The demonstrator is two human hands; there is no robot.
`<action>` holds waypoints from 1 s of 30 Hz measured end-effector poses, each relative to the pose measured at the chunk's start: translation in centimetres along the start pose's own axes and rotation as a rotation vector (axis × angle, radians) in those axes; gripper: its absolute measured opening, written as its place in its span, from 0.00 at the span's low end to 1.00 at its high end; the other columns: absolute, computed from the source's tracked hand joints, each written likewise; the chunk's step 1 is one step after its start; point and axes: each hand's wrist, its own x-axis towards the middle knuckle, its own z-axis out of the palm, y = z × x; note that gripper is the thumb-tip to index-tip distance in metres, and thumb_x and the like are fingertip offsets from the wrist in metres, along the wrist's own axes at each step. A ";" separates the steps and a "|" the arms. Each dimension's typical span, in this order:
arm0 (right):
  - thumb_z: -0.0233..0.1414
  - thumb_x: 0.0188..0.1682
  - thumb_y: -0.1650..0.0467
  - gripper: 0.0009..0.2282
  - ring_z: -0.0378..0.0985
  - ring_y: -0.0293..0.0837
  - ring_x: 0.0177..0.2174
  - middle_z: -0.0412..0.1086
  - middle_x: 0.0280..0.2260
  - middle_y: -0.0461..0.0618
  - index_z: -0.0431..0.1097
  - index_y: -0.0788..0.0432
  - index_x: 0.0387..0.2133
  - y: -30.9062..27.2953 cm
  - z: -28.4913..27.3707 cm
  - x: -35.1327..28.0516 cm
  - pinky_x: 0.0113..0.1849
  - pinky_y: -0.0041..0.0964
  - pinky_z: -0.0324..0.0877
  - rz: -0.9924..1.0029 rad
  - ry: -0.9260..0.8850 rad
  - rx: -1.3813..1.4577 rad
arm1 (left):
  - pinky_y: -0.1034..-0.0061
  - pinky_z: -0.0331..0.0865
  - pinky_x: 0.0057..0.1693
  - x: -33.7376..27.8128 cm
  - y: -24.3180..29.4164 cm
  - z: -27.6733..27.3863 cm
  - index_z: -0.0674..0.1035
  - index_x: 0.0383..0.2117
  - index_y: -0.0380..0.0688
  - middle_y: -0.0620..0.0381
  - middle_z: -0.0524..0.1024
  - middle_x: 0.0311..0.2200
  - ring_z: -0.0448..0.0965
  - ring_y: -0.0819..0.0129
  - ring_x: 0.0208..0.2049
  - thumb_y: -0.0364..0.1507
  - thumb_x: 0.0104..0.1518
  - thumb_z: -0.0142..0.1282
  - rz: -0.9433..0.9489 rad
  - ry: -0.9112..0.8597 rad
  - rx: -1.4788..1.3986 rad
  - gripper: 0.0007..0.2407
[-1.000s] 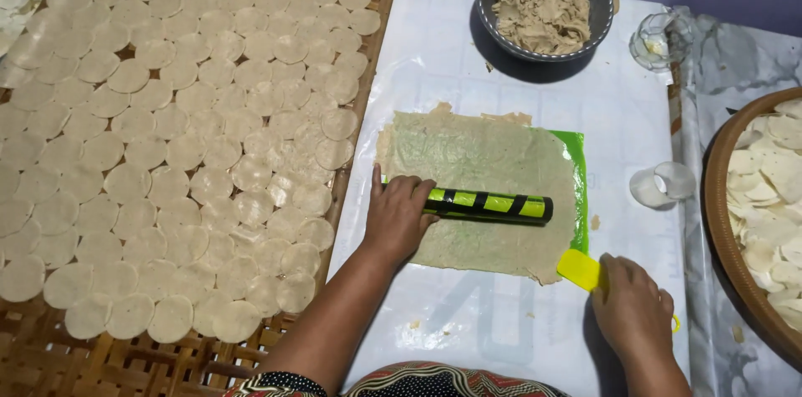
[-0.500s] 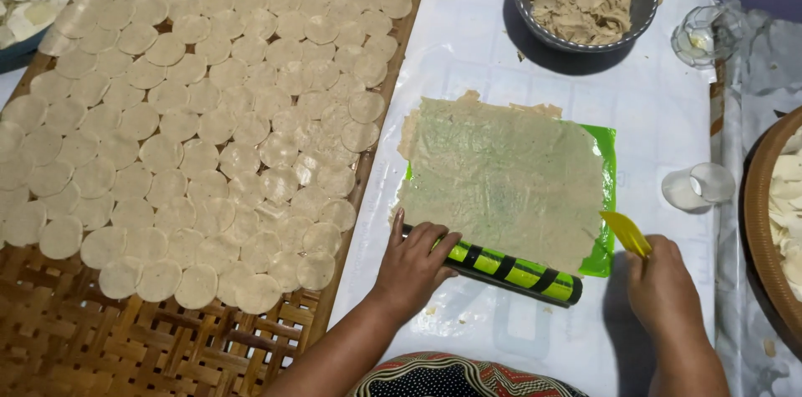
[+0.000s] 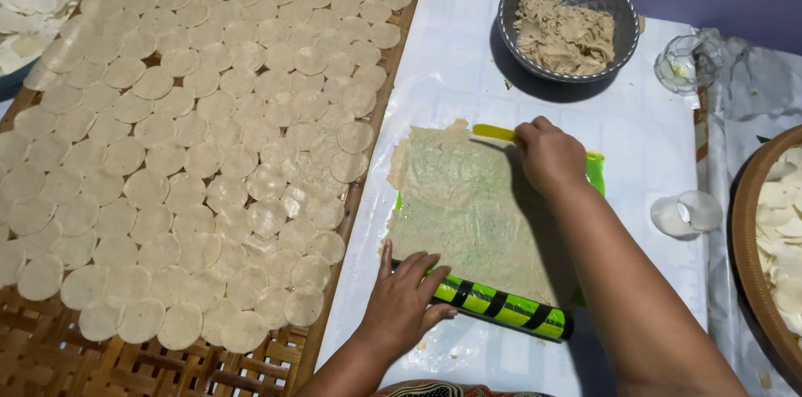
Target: Cutting circular shapes from a flattened sheet of dough using a small circular mold and a spatula.
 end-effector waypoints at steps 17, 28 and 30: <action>0.55 0.51 0.67 0.08 0.79 0.52 0.40 0.74 0.43 0.44 0.78 0.47 0.41 7.4 -0.3 0.4 0.40 0.50 0.73 0.115 -0.017 -0.091 | 0.47 0.42 0.70 8.0 -2.6 -2.9 0.75 0.55 0.43 0.43 0.67 0.62 0.61 0.49 0.66 0.41 0.59 0.57 -0.114 -0.123 -0.081 0.21; 0.55 0.53 0.65 0.06 0.77 0.55 0.40 0.73 0.40 0.46 0.77 0.48 0.40 9.1 2.3 -0.9 0.38 0.51 0.71 0.169 0.018 0.013 | 0.60 0.70 0.58 23.9 -9.6 0.3 0.81 0.48 0.40 0.46 0.78 0.50 0.75 0.48 0.53 0.25 0.59 0.56 -0.161 0.261 -0.028 0.12; 0.54 0.53 0.65 0.06 0.78 0.55 0.40 0.73 0.42 0.46 0.77 0.49 0.40 8.7 2.0 -0.6 0.38 0.52 0.71 0.213 0.035 0.012 | 0.58 0.69 0.53 25.0 -9.3 0.6 0.83 0.42 0.40 0.44 0.77 0.44 0.74 0.47 0.49 0.29 0.52 0.63 -0.228 0.194 0.016 0.12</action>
